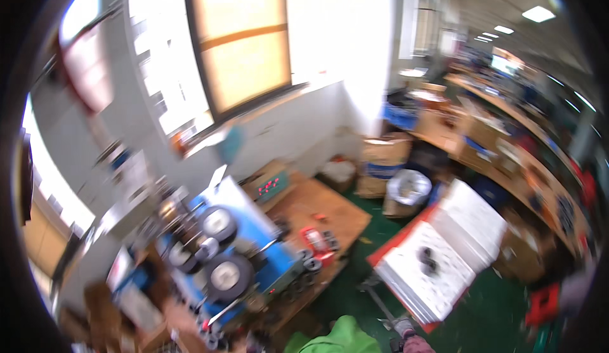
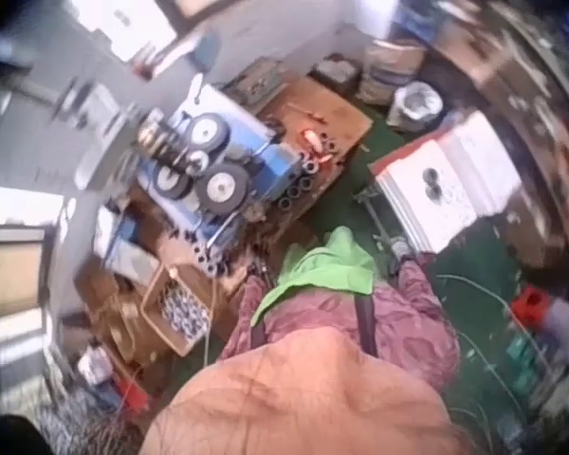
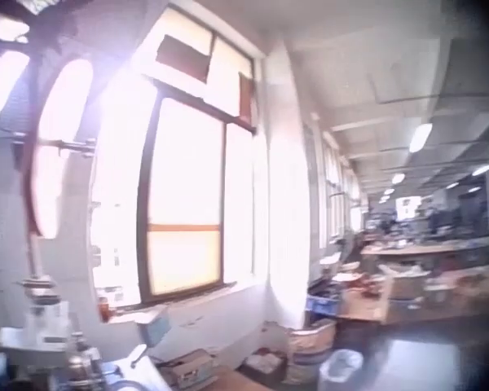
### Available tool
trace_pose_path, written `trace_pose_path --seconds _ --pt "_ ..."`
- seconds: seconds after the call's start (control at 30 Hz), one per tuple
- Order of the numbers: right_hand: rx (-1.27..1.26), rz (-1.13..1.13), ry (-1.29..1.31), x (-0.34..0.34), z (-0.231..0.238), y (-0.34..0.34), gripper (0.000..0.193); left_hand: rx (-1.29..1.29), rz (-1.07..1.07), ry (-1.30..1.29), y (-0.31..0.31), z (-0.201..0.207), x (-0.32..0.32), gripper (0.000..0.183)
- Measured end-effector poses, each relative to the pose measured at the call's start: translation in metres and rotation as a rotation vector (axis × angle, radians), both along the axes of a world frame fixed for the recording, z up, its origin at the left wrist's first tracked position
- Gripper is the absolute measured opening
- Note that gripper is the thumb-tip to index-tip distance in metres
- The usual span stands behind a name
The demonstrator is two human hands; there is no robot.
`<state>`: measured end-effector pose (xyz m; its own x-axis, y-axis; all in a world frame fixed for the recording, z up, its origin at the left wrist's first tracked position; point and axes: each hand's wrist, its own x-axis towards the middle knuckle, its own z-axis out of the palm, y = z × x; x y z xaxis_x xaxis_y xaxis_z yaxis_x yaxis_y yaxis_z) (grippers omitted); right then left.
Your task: Operate an industrial machine to process small metal rings and organize them into trays.
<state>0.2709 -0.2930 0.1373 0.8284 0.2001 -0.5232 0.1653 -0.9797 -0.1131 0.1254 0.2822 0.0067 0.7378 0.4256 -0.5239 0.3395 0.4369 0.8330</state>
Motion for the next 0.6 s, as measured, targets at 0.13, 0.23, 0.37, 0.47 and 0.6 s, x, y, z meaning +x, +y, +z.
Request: trace_pose_path --seconds 0.13,0.23,0.37,0.47,0.6 --pt "0.002 -0.472 0.108 -0.085 -0.025 -0.032 0.041 -0.435 0.216 -0.007 -0.011 0.042 0.070 0.045" --pt "-0.010 -0.324 0.069 -0.120 -0.076 -0.044 0.032 -0.442 0.182 0.034 -0.022 0.052 0.113 0.047" --pt "0.120 -0.597 0.083 -0.137 -0.026 -0.023 0.031 -0.444 0.185 0.057 -0.031 0.060 0.127 0.049" --pt "0.018 -0.391 0.022 -0.130 -0.053 -0.042 0.035 -0.479 0.169 0.074 -0.052 0.070 0.142 0.051" --pt "0.124 -0.579 0.201 -0.060 0.014 -0.007 0.042 -0.503 0.299 0.061 -0.048 0.069 0.115 0.053"
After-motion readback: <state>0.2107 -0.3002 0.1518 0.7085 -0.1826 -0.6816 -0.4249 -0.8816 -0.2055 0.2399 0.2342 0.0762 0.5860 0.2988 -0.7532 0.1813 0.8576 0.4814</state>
